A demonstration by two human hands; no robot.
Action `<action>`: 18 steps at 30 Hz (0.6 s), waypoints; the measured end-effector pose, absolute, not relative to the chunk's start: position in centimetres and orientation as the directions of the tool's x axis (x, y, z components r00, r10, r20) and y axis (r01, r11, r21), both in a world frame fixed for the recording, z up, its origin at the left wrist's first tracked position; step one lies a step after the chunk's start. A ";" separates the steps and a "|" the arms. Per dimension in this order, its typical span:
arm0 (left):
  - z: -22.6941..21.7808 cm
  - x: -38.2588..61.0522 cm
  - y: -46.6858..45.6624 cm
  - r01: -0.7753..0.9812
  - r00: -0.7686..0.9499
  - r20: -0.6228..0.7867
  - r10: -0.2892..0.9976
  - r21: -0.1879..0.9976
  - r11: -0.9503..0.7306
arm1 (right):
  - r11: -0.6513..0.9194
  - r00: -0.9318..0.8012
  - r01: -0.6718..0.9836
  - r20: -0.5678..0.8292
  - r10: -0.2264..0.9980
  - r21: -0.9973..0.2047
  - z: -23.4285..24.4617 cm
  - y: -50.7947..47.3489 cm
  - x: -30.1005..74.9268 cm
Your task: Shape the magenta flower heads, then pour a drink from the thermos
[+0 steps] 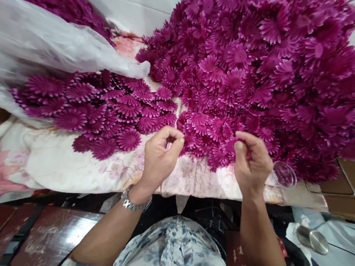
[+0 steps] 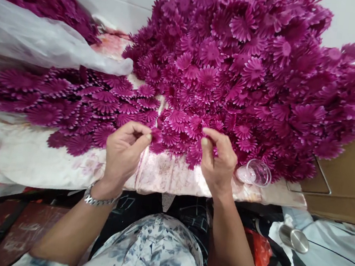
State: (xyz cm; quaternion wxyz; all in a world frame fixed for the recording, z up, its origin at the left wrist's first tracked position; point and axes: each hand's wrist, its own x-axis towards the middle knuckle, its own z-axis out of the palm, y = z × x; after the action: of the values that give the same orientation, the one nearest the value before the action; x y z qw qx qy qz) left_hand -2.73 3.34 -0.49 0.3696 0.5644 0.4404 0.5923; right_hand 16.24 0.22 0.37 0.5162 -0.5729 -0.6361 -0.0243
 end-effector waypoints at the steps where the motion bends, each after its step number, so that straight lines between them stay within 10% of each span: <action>1: 0.1 -2.2 4.5 0.128 -0.088 0.418 0.904 0.905 -0.406 | 0.331 0.149 0.823 0.737 0.659 -0.462 0.7 1.3 16.7; 8: 0.3 1.4 10.8 0.654 0.285 0.548 0.786 0.488 -0.578 | 0.008 0.017 0.999 0.482 0.876 -0.049 -0.1 4.5 17.3; 12: -1.0 1.7 11.3 0.749 0.439 0.444 0.781 0.299 -0.591 | 0.023 0.011 0.997 0.455 0.891 -0.069 -0.2 3.6 17.4; 18: 0.2 1.4 10.7 0.708 0.372 0.549 0.748 0.353 -0.612 | 0.164 0.044 0.962 0.714 0.699 -0.220 0.4 1.9 18.4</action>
State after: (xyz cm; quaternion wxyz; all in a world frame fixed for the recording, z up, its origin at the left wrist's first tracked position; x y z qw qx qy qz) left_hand 1.38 10.74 0.17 0.0289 0.8279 0.4398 0.3470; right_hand 18.35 1.88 0.42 0.3682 -0.6217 -0.6680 -0.1782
